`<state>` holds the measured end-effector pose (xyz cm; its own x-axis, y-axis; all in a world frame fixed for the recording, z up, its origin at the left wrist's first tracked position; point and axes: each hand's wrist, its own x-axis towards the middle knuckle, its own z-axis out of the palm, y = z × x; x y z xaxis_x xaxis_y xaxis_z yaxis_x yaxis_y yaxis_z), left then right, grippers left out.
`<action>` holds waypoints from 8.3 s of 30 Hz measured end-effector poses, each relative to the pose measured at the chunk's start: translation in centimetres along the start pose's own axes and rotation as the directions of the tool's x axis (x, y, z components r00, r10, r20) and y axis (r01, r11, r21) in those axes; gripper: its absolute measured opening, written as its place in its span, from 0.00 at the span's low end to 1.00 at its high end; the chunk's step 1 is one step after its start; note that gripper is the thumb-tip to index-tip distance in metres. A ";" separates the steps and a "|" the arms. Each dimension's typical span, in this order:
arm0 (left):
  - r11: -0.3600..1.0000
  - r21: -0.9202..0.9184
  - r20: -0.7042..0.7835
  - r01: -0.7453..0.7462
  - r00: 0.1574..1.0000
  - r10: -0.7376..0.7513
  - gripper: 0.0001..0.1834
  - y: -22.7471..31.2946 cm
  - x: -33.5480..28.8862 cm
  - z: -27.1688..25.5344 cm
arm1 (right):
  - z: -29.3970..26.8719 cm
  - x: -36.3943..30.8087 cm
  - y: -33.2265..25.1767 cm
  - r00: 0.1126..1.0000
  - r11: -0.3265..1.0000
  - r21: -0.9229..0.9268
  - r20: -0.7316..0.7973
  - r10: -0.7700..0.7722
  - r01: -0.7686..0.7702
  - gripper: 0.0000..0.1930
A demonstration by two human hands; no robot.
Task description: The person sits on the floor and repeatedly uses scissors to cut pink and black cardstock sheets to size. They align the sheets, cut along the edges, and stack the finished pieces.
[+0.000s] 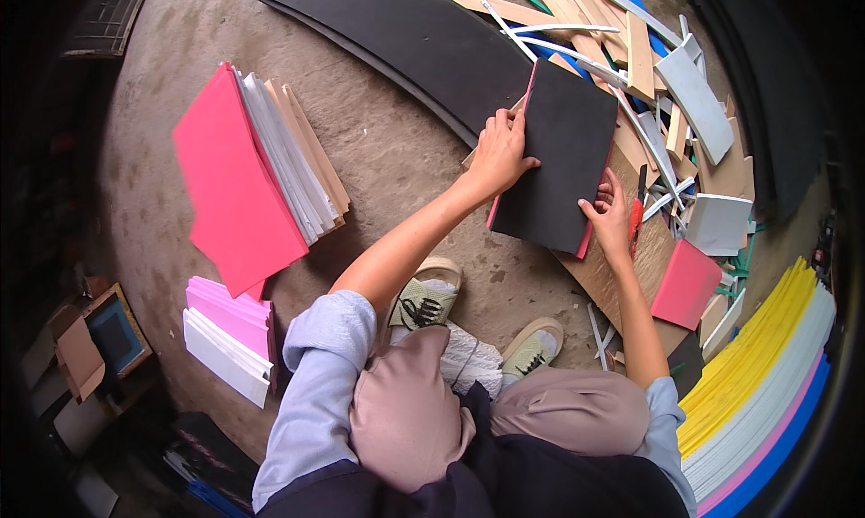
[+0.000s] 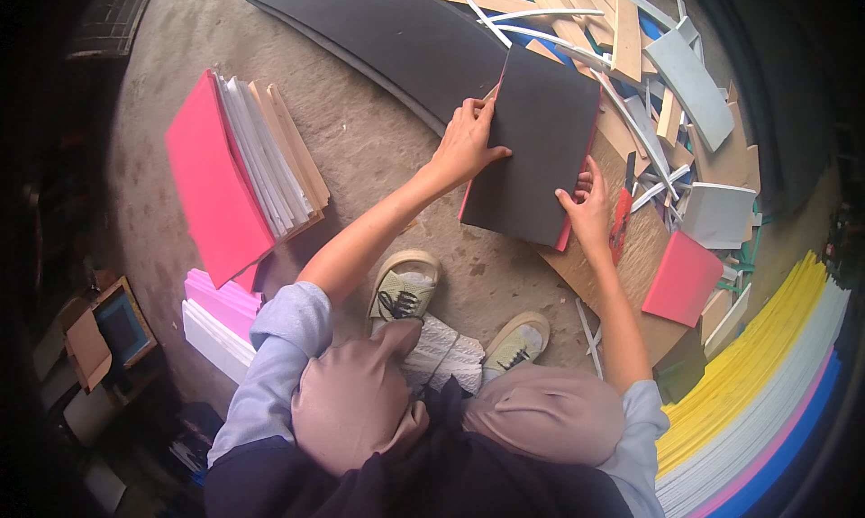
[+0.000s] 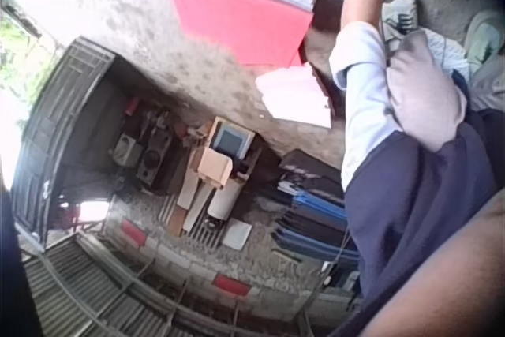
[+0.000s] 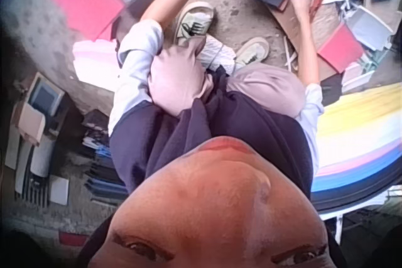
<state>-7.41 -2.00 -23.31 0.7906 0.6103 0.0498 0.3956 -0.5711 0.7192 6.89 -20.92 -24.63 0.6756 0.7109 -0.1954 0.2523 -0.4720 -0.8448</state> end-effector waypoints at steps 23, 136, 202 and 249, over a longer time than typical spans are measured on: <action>0.986 0.123 0.165 0.116 0.977 -0.136 0.41 0.9 2.5 -0.3 | -0.1 0.7 -0.4 0.997 0.935 -0.352 0.056 0.057 -0.034 0.42; 0.827 0.284 0.525 -0.486 0.800 0.290 0.67 3.6 1.6 5.9 | -3.8 0.3 -5.9 0.964 0.808 -0.536 -0.225 0.141 -0.244 0.15; 0.994 0.106 0.002 -0.015 1.000 0.015 0.59 7.9 3.1 5.5 | -3.5 0.0 -2.2 0.912 0.805 0.460 0.026 0.409 -0.374 0.13; 0.669 0.398 0.045 -0.628 0.741 0.670 0.16 23.5 0.0 -6.2 | -13.6 -13.7 -18.0 0.960 0.810 -0.586 -0.221 -0.172 0.011 0.16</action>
<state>-1.01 -12.07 -2.12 0.8721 0.0454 0.4873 -0.0461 -0.9836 0.1742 2.50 -29.23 0.02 0.7581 0.6486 0.0682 0.6176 -0.6803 -0.3947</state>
